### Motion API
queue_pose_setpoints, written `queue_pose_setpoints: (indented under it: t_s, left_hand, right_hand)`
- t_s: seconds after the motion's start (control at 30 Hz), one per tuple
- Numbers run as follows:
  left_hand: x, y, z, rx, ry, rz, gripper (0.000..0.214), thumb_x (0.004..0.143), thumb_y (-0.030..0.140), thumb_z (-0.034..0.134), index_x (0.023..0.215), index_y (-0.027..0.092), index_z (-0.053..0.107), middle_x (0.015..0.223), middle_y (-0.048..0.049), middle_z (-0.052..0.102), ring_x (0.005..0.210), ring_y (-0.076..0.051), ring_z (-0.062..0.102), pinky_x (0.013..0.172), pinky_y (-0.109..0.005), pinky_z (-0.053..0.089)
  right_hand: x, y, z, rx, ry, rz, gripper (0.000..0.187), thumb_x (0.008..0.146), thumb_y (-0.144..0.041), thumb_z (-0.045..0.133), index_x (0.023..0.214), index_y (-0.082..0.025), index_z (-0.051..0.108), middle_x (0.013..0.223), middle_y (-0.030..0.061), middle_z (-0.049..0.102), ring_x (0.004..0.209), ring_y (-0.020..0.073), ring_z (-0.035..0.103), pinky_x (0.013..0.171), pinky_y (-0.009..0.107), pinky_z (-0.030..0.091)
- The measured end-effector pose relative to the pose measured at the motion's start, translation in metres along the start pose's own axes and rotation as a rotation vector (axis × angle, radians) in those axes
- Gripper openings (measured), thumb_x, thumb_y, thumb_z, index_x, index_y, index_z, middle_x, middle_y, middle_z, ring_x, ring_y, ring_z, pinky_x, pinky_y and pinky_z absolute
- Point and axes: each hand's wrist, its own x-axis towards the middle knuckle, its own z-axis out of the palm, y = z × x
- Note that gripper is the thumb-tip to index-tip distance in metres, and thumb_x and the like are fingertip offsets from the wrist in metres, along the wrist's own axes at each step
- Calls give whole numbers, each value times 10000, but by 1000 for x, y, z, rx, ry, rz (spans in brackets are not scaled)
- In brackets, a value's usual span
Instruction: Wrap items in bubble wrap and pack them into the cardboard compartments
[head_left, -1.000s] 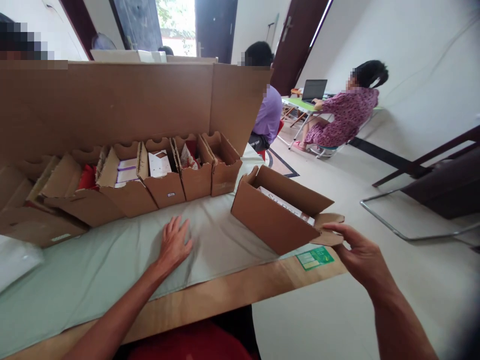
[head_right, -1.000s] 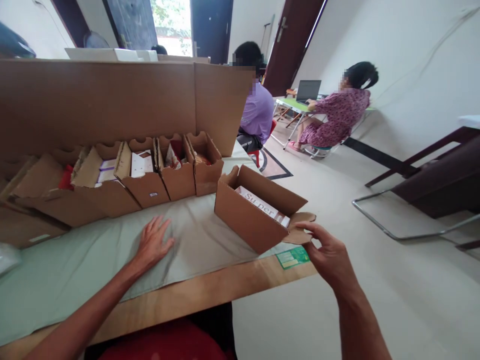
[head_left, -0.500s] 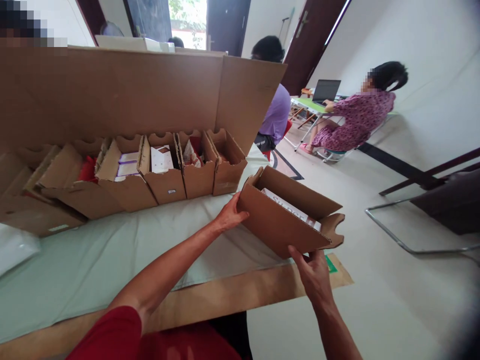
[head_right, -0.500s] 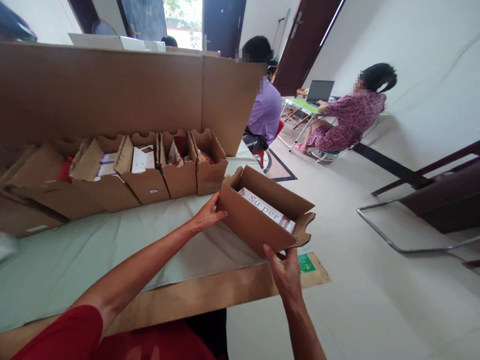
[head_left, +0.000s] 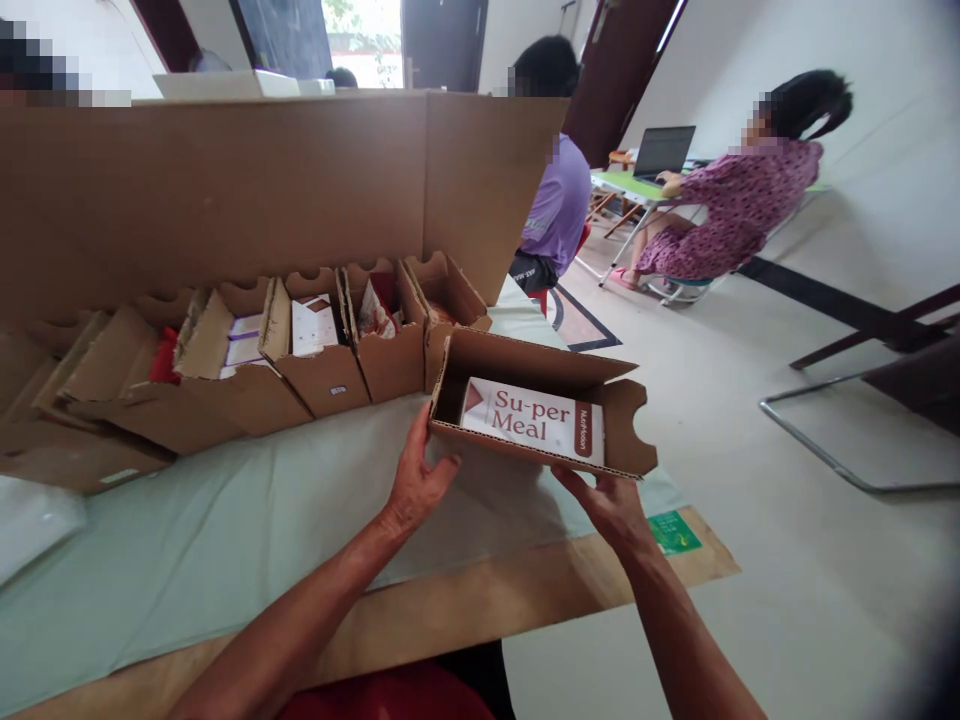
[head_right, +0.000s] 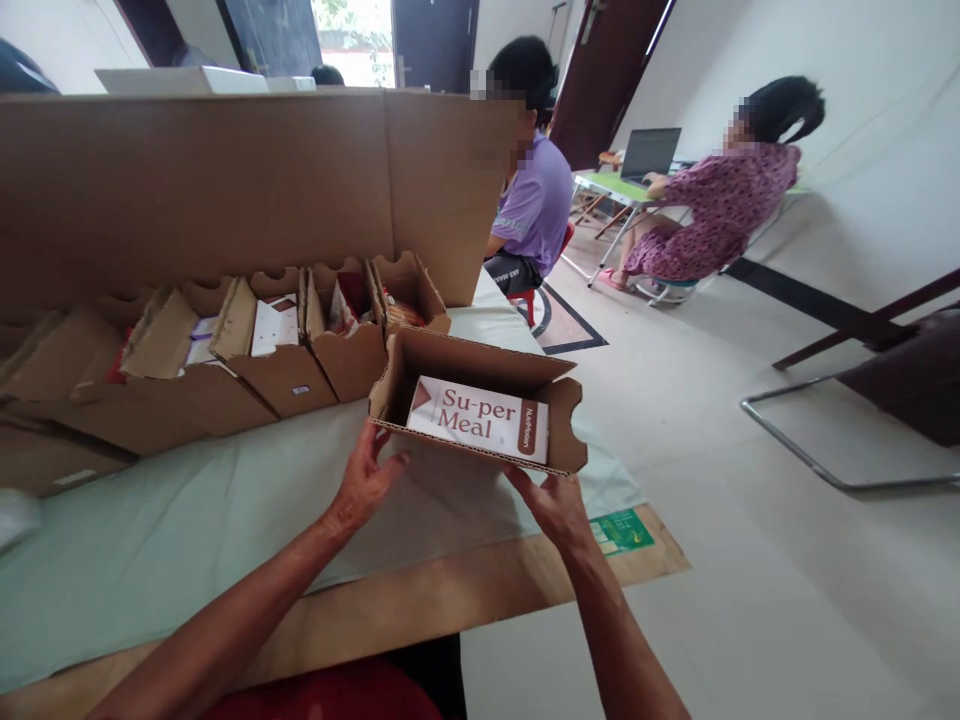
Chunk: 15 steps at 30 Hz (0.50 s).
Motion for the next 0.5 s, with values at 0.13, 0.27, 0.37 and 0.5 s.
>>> queue_pose_setpoints:
  t_s: [0.13,0.27,0.37,0.5]
  left_hand:
    - [3,-6,1,-4,38,-3,777,810,220,673,1531,252,385,1580,-111,451,1465,-314,436,1240,-516,324]
    - [7,-19,13,11,21,-59,848,767,211,690,1549,240,362,1581,-122,448,1489,-328,398,1235,-537,337]
    - [11,-25,23,37,4,-74,887,764,215,694,1573,240,332,1614,-123,411,1520,-333,347,1250,-544,313]
    - [21,-27,33,46,-31,-48,907,770,218,696,1588,243,304,1650,-122,359,1536,-328,323,1256,-530,314]
  right_hand:
    - [25,-3,-6,60,-54,53,457,796,-477,753,1157,-197,757,1232,114,747,1189,367,661,1070,539,494]
    - [62,1,-16,175,-107,108,475,689,-395,797,1110,-181,752,1137,105,773,1069,357,702,966,504,559]
    - [85,6,-20,256,-127,178,512,624,-333,806,1106,-175,735,1105,94,778,1037,340,708,905,468,584]
    - [105,11,-21,300,-90,207,498,553,-290,814,1030,-184,721,1073,76,777,1048,328,695,889,437,585]
